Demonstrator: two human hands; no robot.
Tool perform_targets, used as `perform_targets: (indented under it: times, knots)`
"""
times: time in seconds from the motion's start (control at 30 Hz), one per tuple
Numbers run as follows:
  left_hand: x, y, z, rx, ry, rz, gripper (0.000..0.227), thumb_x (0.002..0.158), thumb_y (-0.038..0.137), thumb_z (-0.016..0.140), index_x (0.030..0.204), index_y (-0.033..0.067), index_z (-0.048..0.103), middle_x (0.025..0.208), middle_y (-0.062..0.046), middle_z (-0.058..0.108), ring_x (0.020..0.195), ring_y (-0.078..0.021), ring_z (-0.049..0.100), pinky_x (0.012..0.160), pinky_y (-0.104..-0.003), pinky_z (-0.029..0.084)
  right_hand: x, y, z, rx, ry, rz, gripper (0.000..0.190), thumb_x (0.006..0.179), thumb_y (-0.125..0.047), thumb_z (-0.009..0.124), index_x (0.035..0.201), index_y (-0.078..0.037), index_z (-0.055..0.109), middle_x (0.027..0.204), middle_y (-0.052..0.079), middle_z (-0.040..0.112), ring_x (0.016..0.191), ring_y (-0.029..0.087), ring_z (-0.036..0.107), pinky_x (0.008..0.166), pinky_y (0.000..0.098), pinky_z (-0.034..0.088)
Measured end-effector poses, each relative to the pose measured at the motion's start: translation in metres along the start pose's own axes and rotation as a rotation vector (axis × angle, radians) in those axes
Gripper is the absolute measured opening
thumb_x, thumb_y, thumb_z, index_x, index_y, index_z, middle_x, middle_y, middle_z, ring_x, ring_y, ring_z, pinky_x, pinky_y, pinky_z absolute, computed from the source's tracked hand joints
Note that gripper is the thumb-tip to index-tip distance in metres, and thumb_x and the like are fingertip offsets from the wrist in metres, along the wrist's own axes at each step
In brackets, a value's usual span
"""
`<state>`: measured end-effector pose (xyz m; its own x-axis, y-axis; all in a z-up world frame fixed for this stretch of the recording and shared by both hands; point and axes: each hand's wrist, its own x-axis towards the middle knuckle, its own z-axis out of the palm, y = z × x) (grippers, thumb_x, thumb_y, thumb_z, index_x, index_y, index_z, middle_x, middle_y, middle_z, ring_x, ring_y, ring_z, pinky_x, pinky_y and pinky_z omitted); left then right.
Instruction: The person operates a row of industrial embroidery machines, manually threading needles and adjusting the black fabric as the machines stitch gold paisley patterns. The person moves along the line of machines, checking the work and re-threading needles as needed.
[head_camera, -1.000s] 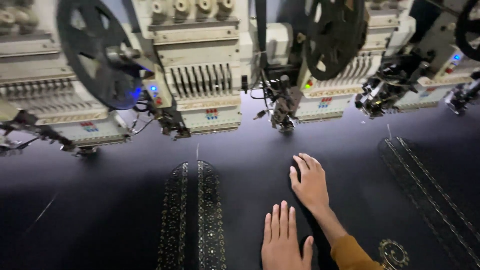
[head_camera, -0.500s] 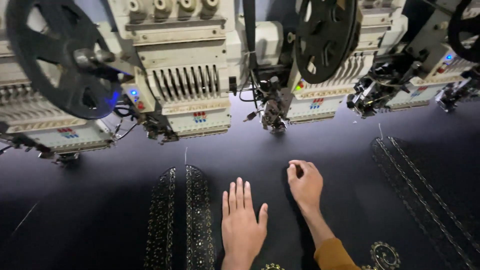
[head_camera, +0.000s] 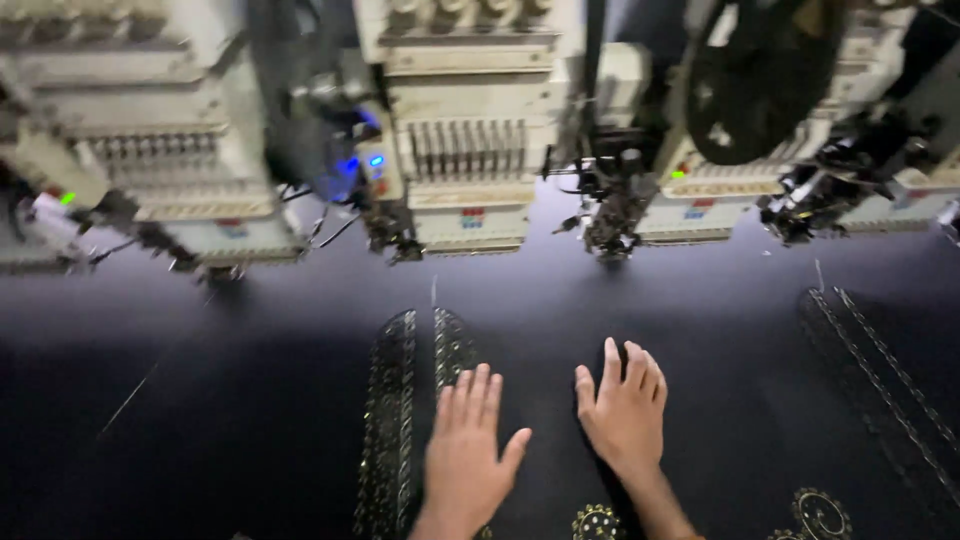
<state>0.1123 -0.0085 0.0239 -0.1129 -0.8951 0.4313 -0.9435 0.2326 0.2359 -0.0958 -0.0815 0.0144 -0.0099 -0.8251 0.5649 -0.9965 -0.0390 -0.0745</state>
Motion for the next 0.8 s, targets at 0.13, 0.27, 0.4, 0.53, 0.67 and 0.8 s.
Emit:
perform_targets:
  times: [0.13,0.27,0.4,0.53,0.67,0.8]
  knots:
    - [-0.047,-0.069,-0.041,0.116,0.013,-0.073,0.079,0.101,0.061,0.046,0.159,0.0099,0.033,0.166,-0.010,0.031,0.154,-0.0261,0.025,0.125,-0.044,0.016,-0.030,-0.070,-0.009,-0.070,0.114,-0.167,0.074,0.095,-0.058,0.054,0.142,-0.001,0.057,0.148,0.019,0.056,0.139,0.036,0.053,0.119,0.0502,0.040]
    - [-0.088,-0.138,-0.082,0.235,0.093,-0.192,0.072,0.101,0.053,0.046,0.154,0.0043,0.040,0.163,-0.015,0.036,0.152,-0.0319,0.032,0.125,-0.045,0.023,-0.055,-0.160,-0.014,0.104,-0.201,-0.180,0.086,0.099,-0.069,0.033,0.155,-0.004,0.039,0.163,0.016,0.038,0.153,0.033,0.031,0.127,0.0485,0.018]
    - [-0.107,-0.213,-0.112,0.282,0.284,-0.322,0.059,0.097,0.028,0.057,0.148,-0.0003,0.048,0.160,-0.018,0.043,0.150,-0.0357,0.038,0.124,-0.047,0.031,-0.069,-0.258,-0.029,0.179,-0.146,-0.322,0.086,0.100,-0.069,0.036,0.154,-0.002,0.039,0.162,0.017,0.040,0.152,0.033,0.033,0.126,0.0486,0.020]
    - [-0.117,-0.305,-0.135,0.454,0.270,-0.502,0.070,0.085,0.022,0.071,0.147,-0.0005,0.047,0.157,-0.022,0.047,0.148,-0.0390,0.041,0.123,-0.049,0.032,-0.079,-0.344,-0.038,0.235,-0.050,-0.383,0.084,0.099,-0.066,0.040,0.149,0.001,0.047,0.157,0.018,0.046,0.147,0.033,0.041,0.126,0.0468,0.024]
    - [-0.127,-0.366,-0.157,0.634,0.299,-0.651,0.049,0.088,0.034,0.069,0.130,0.0088,0.060,0.129,-0.014,0.059,0.118,-0.0311,0.057,0.103,-0.044,0.045,-0.079,-0.415,-0.029,0.323,-0.210,-0.453,0.077,0.104,-0.061,0.037,0.153,-0.001,0.040,0.160,0.018,0.039,0.150,0.035,0.032,0.125,0.0474,0.021]
    - [-0.127,-0.381,-0.178,0.622,0.246,-0.643,0.009,0.096,0.031,0.061,0.090,0.0249,0.065,0.086,-0.002,0.061,0.085,-0.0255,0.060,0.071,-0.040,0.049,-0.062,-0.481,-0.007,0.437,-0.201,-0.413,0.061,0.099,-0.048,0.052,0.142,-0.004,0.055,0.150,0.018,0.051,0.139,0.038,0.044,0.115,0.0503,0.033]
